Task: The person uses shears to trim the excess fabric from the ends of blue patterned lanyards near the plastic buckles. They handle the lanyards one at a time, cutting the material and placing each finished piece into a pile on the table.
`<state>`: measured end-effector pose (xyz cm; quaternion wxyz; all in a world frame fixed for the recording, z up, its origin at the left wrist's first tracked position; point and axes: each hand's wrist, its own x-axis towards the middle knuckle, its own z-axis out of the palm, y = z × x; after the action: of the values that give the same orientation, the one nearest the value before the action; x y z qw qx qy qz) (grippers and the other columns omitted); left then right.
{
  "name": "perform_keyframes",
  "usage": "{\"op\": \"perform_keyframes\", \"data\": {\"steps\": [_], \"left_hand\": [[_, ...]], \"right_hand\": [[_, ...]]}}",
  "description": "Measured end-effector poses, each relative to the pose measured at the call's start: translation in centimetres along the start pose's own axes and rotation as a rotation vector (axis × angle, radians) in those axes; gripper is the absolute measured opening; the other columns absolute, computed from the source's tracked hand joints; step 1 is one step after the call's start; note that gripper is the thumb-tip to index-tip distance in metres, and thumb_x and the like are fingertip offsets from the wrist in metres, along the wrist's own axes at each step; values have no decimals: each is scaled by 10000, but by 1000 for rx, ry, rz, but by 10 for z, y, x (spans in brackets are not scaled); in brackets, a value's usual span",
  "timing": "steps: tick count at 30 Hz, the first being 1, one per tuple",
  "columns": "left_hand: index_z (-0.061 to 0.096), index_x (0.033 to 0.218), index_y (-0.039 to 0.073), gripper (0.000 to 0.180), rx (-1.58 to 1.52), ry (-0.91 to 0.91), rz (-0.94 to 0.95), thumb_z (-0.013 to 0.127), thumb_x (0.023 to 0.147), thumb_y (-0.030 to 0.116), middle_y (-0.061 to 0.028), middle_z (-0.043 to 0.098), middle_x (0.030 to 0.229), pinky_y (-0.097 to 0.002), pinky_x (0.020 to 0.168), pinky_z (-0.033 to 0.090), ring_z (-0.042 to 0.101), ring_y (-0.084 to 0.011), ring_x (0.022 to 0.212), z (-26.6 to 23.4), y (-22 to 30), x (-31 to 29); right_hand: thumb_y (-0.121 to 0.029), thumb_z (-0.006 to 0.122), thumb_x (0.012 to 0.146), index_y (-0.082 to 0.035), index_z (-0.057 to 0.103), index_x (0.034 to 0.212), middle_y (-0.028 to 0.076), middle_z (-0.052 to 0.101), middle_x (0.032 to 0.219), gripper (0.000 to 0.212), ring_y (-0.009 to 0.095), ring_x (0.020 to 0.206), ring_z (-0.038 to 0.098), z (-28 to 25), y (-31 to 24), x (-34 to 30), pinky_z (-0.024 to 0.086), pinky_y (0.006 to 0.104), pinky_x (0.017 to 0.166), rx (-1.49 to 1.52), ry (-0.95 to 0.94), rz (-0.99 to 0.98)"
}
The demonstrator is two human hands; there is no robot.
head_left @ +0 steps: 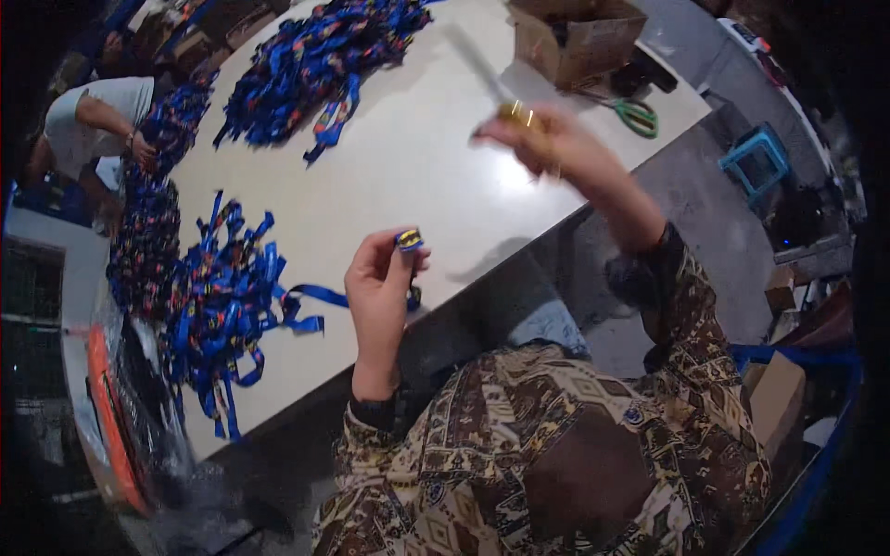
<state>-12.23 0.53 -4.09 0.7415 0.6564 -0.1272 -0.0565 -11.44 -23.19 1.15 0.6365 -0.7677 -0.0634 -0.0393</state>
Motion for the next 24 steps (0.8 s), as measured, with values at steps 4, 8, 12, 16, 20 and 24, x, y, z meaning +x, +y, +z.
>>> {"op": "perform_keyframes", "data": {"steps": [4, 8, 12, 16, 20, 24], "left_hand": [[575, 1049, -1, 202, 198, 8, 144, 525, 855, 22, -45, 617, 800, -214, 582, 450, 557, -86, 665, -7, -5, -4], [588, 1051, 5, 219, 609, -25, 437, 525, 842, -4, -29, 613, 816, -212, 585, 451, 556, -85, 657, -9, -3, -10], [564, 1086, 20, 230, 372, -11, 247, 512, 864, 51, -28, 599, 857, -206, 612, 439, 560, -85, 716, -3, -2, -15], [543, 1048, 37, 191, -138, -45, -346, 485, 892, 129, -10, 561, 848, -195, 628, 405, 513, -66, 728, -7, -7, -3], [513, 968, 50, 167, -46, -259, -342, 465, 911, 200, 21, 510, 802, -178, 637, 370, 455, -42, 717, -5, 4, -14], [502, 880, 52, 155, 84, -274, -328, 491, 906, 205, 42, 452, 739, -167, 598, 339, 395, -28, 659, -7, 2, -11]], "right_hand": [[-319, 567, 862, -37, 620, 941, -58, 426, 521, 298, 17, 447, 369, 55, 12, -26, 263, 176, 411, 270, -317, 311], [-316, 566, 863, -31, 606, 898, -67, 392, 523, 290, 26, 442, 354, 80, 18, -35, 259, 184, 412, 354, -304, 348], [-279, 583, 854, -18, 593, 862, -54, 433, 556, 262, 22, 484, 385, 84, 29, -38, 278, 181, 438, 465, -261, 250], [-230, 597, 844, 2, 580, 849, -36, 487, 614, 232, 14, 548, 408, 81, 33, -38, 305, 175, 479, 172, -278, 104], [-189, 595, 841, 10, 578, 862, -30, 523, 666, 200, 12, 607, 426, 76, 32, -39, 334, 173, 522, -37, -369, -7], [-204, 596, 844, 8, 580, 868, -31, 519, 669, 214, 24, 616, 432, 68, 39, -38, 356, 182, 538, -99, -275, 5]]}}
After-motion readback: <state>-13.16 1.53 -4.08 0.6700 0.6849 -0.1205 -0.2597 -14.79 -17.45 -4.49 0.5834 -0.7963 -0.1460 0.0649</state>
